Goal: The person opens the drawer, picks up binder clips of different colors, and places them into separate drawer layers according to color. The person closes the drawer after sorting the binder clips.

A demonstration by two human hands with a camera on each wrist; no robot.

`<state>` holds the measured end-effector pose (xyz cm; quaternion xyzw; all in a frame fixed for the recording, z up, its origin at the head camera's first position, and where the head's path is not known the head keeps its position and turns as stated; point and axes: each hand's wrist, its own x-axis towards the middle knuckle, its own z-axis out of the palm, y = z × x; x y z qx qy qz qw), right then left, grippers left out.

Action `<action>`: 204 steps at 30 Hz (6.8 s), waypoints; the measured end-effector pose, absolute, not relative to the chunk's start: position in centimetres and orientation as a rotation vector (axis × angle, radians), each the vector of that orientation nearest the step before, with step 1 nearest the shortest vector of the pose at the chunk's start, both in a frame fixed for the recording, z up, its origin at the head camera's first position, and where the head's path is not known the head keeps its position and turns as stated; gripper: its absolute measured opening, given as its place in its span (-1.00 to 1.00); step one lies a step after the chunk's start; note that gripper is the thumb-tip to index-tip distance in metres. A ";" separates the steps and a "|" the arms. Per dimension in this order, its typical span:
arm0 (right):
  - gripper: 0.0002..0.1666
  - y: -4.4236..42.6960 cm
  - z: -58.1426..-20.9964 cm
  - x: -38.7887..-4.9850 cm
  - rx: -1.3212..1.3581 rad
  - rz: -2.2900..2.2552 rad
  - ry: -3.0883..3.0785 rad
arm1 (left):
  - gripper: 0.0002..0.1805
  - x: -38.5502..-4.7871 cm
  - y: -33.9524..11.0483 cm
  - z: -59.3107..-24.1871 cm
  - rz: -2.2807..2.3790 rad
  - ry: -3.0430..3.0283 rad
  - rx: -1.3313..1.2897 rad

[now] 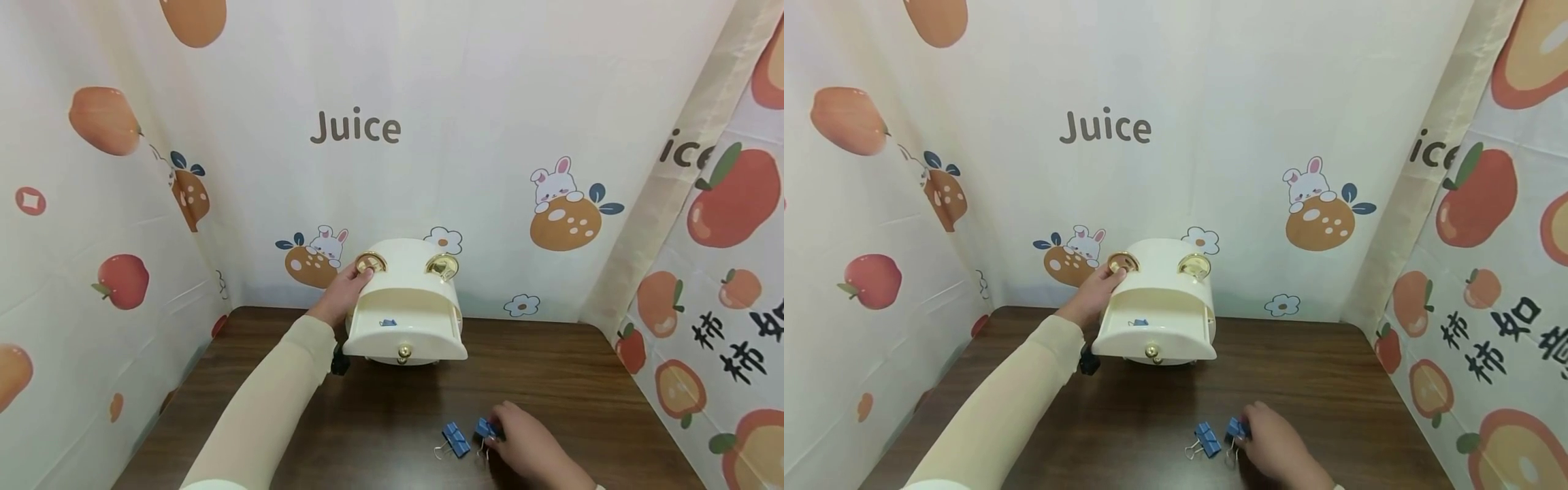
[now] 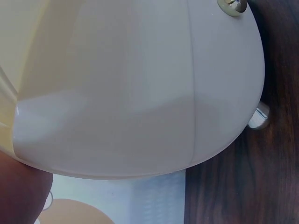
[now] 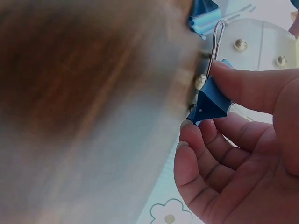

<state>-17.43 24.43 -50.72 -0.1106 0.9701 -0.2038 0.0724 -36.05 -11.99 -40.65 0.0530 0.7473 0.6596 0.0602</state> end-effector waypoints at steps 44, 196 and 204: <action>-0.71 20.7 -35.8 -23.4 -0.490 -0.941 3.112 | -0.43 -36.3 -11.9 -40.5 2.003 2.221 0.142; -0.31 20.9 -50.9 -20.0 -0.380 -0.954 2.750 | -0.46 -36.0 -11.9 -40.6 2.010 2.248 0.150; -0.30 20.2 -51.9 -19.5 -0.406 -0.892 2.737 | -0.47 -35.9 -11.9 -40.7 2.027 2.203 0.148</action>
